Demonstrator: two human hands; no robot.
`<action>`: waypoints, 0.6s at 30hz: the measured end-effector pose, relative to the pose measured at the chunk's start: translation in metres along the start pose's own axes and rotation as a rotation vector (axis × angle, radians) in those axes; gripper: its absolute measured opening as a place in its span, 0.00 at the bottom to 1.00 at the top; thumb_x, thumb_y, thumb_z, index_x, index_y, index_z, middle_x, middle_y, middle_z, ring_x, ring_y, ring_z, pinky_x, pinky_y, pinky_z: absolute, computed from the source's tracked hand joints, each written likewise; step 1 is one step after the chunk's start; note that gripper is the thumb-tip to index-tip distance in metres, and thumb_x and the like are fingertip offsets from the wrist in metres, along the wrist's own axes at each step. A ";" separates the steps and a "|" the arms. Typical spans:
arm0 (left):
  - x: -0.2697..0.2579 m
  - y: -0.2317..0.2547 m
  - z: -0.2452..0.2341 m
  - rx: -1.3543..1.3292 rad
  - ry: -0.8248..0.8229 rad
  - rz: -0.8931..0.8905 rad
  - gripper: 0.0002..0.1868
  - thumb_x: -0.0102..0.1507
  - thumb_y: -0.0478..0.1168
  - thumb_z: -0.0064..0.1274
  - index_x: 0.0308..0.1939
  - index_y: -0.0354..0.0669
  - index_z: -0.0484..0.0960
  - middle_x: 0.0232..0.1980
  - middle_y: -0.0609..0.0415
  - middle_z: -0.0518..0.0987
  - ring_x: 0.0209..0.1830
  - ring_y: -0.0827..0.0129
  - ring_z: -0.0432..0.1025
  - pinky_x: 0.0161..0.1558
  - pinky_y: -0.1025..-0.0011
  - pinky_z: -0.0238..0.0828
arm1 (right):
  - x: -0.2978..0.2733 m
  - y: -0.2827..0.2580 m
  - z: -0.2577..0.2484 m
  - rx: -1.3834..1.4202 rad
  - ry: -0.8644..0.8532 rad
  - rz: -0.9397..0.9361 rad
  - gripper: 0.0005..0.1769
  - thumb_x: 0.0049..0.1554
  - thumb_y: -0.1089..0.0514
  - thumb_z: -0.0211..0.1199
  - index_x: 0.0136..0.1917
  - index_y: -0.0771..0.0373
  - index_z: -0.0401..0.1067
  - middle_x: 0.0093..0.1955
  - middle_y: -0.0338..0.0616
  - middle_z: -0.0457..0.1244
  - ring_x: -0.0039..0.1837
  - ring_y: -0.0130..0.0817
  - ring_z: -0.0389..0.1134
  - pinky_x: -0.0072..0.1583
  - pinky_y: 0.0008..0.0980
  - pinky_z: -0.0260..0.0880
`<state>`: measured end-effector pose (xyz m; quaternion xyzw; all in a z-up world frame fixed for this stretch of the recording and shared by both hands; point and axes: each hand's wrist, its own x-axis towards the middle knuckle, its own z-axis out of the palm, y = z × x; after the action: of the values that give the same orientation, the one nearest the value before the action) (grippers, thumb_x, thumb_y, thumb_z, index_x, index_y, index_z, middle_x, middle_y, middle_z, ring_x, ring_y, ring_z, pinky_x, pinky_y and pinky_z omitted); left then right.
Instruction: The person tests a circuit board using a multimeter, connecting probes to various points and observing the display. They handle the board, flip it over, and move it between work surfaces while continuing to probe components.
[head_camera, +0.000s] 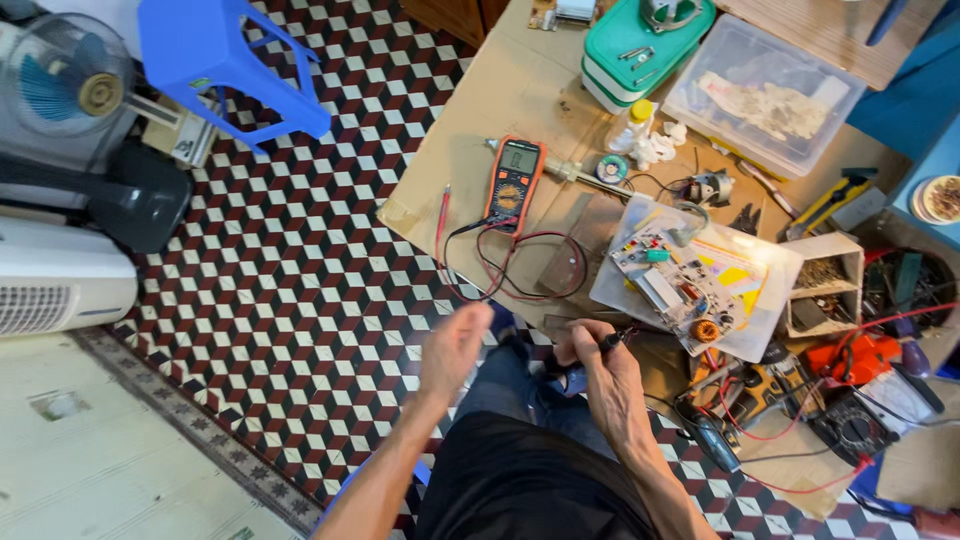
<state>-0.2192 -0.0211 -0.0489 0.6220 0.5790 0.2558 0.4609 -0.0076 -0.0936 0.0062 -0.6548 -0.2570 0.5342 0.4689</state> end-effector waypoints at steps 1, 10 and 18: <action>0.022 -0.024 -0.006 0.228 0.075 -0.154 0.16 0.68 0.51 0.51 0.54 0.49 0.83 0.42 0.50 0.87 0.41 0.63 0.83 0.44 0.66 0.77 | -0.002 0.001 -0.003 0.007 -0.019 0.064 0.20 0.67 0.50 0.52 0.60 0.67 0.73 0.40 0.40 0.67 0.45 0.30 0.66 0.52 0.30 0.67; 0.238 -0.172 -0.010 0.573 0.190 -0.119 0.28 0.62 0.55 0.63 0.51 0.33 0.76 0.50 0.35 0.76 0.51 0.43 0.72 0.48 0.49 0.69 | -0.042 0.008 -0.008 -0.264 0.174 0.181 0.28 0.66 0.50 0.50 0.76 0.58 0.62 0.46 0.37 0.67 0.45 0.21 0.65 0.48 0.22 0.65; 0.233 -0.131 -0.020 0.350 -0.043 0.059 0.14 0.70 0.46 0.52 0.52 0.42 0.75 0.46 0.45 0.82 0.45 0.55 0.79 0.47 0.57 0.73 | -0.042 0.015 0.034 0.063 0.364 0.298 0.25 0.64 0.53 0.54 0.70 0.67 0.70 0.43 0.40 0.70 0.35 0.25 0.62 0.38 0.24 0.64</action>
<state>-0.2535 0.1946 -0.2046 0.7147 0.5864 0.1511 0.3500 -0.0545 -0.1232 0.0127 -0.7560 -0.0518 0.4786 0.4436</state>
